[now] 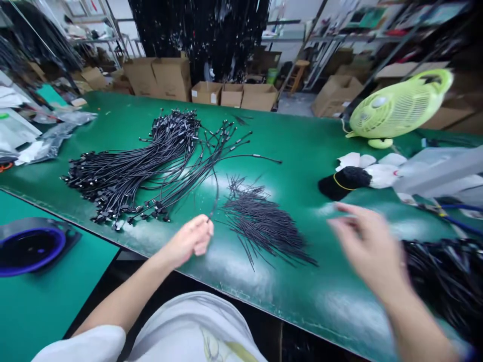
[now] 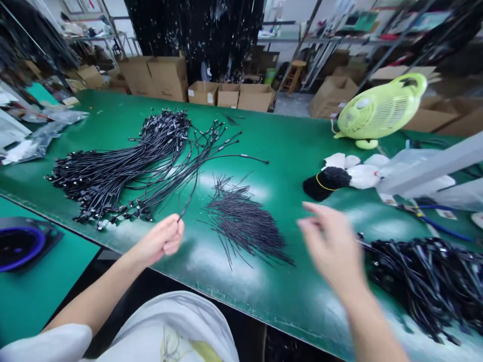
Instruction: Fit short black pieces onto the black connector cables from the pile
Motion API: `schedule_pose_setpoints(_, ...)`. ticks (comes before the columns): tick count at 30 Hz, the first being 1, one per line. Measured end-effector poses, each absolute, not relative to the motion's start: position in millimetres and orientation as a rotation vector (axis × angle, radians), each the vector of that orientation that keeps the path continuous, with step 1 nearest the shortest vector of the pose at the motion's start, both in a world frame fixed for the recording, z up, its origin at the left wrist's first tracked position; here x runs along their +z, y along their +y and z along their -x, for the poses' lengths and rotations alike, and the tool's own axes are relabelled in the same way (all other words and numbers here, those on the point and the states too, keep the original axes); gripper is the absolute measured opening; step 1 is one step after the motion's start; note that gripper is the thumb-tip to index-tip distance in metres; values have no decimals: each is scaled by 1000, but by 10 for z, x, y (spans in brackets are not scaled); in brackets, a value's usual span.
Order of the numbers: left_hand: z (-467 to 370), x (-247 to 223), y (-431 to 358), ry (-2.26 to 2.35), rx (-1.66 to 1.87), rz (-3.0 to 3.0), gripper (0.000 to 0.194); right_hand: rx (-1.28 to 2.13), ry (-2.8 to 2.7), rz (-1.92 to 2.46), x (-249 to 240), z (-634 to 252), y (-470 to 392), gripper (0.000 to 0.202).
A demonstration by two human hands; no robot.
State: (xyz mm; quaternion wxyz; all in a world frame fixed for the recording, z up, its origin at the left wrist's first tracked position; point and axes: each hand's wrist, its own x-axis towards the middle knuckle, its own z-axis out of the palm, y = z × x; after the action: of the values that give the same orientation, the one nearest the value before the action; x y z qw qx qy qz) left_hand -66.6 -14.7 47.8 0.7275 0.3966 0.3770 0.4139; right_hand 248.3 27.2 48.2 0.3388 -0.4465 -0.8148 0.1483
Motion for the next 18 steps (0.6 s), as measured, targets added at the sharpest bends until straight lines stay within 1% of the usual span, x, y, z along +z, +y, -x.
schedule_pose_setpoints(2,509,686,-292,660,781,-1100,36,381,-2153,1117,532,-2134,333,55)
schedule_pose_setpoints(3,461,778,-380,588,733,-1242,36,412,-2222,1052,535,-1888,436,54)
schedule_pose_setpoints(4,443,852,-468,524,709,-1388,37,446,-2331,962,529,-1626,588,47)
schedule_pose_setpoints(6,520,920,-619,468,763,-1578,35,472,-2504,897,518,-1161,1002,25)
schedule_pose_setpoints(7,621,914,-675,490,837,-1588,34,469,-2538,964,524,-1000,1236,23)
schedule_pose_setpoints(9,938,848,-750,629,1060,-1383,34,467,-2526,1117,571,-870,1689,25)
schedule_pose_setpoints(12,1579,727,-842,816,1453,-798,32,491,-2523,1141,689,-1046,2195,15)
schedule_pose_setpoints(13,1786,700,-881,835,1564,-612,28,486,-2517,1140,721,-1137,2302,16)
schedule_pose_setpoints(15,2111,666,-968,830,1709,-326,21,424,-2456,1184,751,-1245,2412,29)
schedule_pose_setpoints(16,2213,655,-1005,817,1739,-234,21,378,-2417,1203,742,-1232,2411,39)
schedule_pose_setpoints(18,2285,635,-1041,773,1717,-154,25,295,-2395,1139,677,-1034,2301,66)
